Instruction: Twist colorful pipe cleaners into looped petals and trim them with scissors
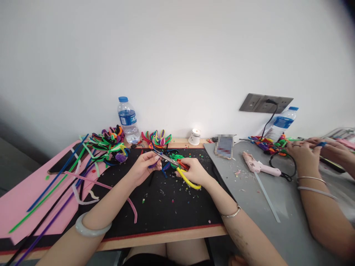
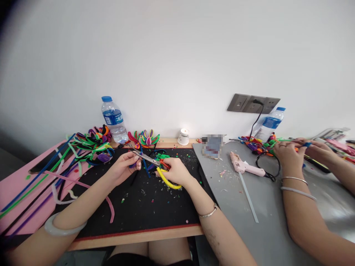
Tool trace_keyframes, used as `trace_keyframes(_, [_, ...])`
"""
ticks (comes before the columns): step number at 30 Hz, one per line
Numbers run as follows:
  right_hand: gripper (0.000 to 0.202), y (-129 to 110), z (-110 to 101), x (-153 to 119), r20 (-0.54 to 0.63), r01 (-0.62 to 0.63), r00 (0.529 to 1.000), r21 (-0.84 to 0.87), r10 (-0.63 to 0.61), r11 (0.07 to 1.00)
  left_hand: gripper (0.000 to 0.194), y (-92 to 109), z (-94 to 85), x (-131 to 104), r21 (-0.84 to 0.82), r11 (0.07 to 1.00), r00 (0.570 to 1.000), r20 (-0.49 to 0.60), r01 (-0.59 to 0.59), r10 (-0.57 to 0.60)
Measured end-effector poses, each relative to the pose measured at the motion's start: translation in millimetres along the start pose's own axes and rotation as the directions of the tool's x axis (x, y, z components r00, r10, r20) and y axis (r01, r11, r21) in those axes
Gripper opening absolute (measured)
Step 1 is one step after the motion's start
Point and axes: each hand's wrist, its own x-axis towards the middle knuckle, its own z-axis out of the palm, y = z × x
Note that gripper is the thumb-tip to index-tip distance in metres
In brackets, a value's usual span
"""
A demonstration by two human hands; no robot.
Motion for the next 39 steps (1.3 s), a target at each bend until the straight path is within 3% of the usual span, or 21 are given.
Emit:
trace_keyframes(6, [0.036,-6,-4,0,0.014,0.078,0.997,-0.008,-0.078,0.997,0.014,-2,-0.5,-3,-0.127,0.990,0.995,0.088,0.056,-0.045])
trace_keyframes(15, [0.035,-11,-7,-1,0.023,0.224,0.974,-0.041,-0.223,0.974,0.027,2,3.5,-12,-0.096,0.986,0.974,0.192,0.136,-0.116])
trace_keyframes(20, [0.033,-13,-7,-2,0.031,0.247,0.969,-0.046,-0.245,0.968,0.032,2,3.8,-15,-0.075,0.983,0.960,0.238,0.169,-0.146])
trace_keyframes(26, [0.035,-11,-5,-2,0.012,0.118,0.993,-0.050,-0.118,0.992,0.022,4,3.6,-6,-0.079,0.992,0.988,0.132,0.094,-0.083])
trace_keyframes(30, [0.037,-9,-4,-1,0.026,0.032,0.999,-0.036,-0.031,0.999,0.021,4,3.8,-1,0.137,0.989,0.998,0.031,-0.059,0.055])
trace_keyframes(33, [0.038,-8,-3,-1,0.025,-0.027,0.999,-0.007,0.027,1.000,0.025,4,6.4,0,0.441,0.872,0.964,-0.057,-0.210,0.261])
trace_keyframes(36, [0.039,-7,-2,-1,0.028,-0.083,0.996,0.045,0.082,0.995,0.035,4,8.4,-1,0.741,0.604,0.883,-0.033,-0.293,0.469])
trace_keyframes(39, [0.041,-6,1,-2,0.041,-0.123,0.992,0.080,0.120,0.989,0.031,3,7.4,0,0.903,0.308,0.815,0.075,-0.300,0.574])
